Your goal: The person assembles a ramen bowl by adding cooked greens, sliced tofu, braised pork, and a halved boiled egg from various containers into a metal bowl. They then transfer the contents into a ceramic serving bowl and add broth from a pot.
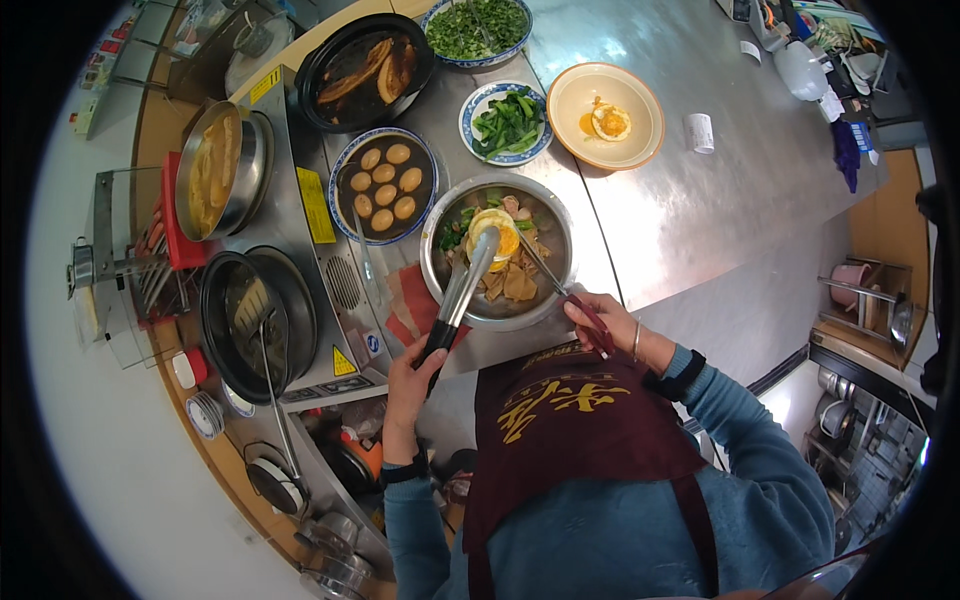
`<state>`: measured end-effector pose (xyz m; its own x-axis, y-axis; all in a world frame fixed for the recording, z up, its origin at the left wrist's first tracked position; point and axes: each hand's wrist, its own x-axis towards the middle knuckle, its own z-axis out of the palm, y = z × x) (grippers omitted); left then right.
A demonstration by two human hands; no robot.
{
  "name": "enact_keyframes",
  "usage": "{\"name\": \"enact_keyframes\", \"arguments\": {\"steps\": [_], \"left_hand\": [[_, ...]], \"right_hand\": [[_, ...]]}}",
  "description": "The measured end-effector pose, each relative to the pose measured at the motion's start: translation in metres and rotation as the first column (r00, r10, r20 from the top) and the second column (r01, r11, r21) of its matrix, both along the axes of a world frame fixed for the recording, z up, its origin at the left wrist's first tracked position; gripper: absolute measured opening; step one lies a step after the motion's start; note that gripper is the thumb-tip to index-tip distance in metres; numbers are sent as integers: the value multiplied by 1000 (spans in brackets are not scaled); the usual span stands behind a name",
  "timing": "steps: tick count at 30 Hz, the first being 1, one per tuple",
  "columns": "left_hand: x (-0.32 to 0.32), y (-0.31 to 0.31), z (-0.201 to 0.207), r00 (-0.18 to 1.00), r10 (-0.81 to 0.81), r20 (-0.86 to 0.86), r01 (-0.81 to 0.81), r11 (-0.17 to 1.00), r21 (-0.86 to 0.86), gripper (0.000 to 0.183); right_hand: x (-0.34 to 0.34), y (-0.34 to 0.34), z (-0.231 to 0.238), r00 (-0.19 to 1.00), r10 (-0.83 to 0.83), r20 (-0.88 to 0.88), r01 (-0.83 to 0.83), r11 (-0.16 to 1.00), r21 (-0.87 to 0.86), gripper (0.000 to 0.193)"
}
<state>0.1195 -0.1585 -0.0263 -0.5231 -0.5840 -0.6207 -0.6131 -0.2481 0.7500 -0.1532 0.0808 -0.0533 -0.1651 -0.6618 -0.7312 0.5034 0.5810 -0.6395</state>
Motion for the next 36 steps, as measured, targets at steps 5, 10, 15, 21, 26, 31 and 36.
{"name": "enact_keyframes", "arguments": {"steps": [5,10,15,21,26,31,36], "left_hand": [[-31,-9,13,980,-200,6,192,933,-304,47],[-48,-10,47,890,-341,301,453,604,-656,59],[-57,-19,69,817,-398,417,572,480,-665,61],[-50,-26,55,908,-323,266,418,685,-597,54],[-43,-29,36,946,-279,166,322,873,-365,49],[-39,-24,32,954,-255,160,299,860,-414,47],[-45,-36,28,984,-141,108,158,973,-169,44]], "right_hand": [[-4,5,-5,998,-48,26,48,999,27,50],[-1,9,-10,997,-59,52,57,998,33,51],[5,9,-9,995,-93,18,94,995,-17,43],[4,11,-3,995,-101,17,102,993,-59,39],[5,18,3,996,-83,-8,83,996,-29,39],[9,17,-1,996,-83,-35,81,996,-37,41],[13,11,-5,993,-114,-28,112,991,-72,39]]}}
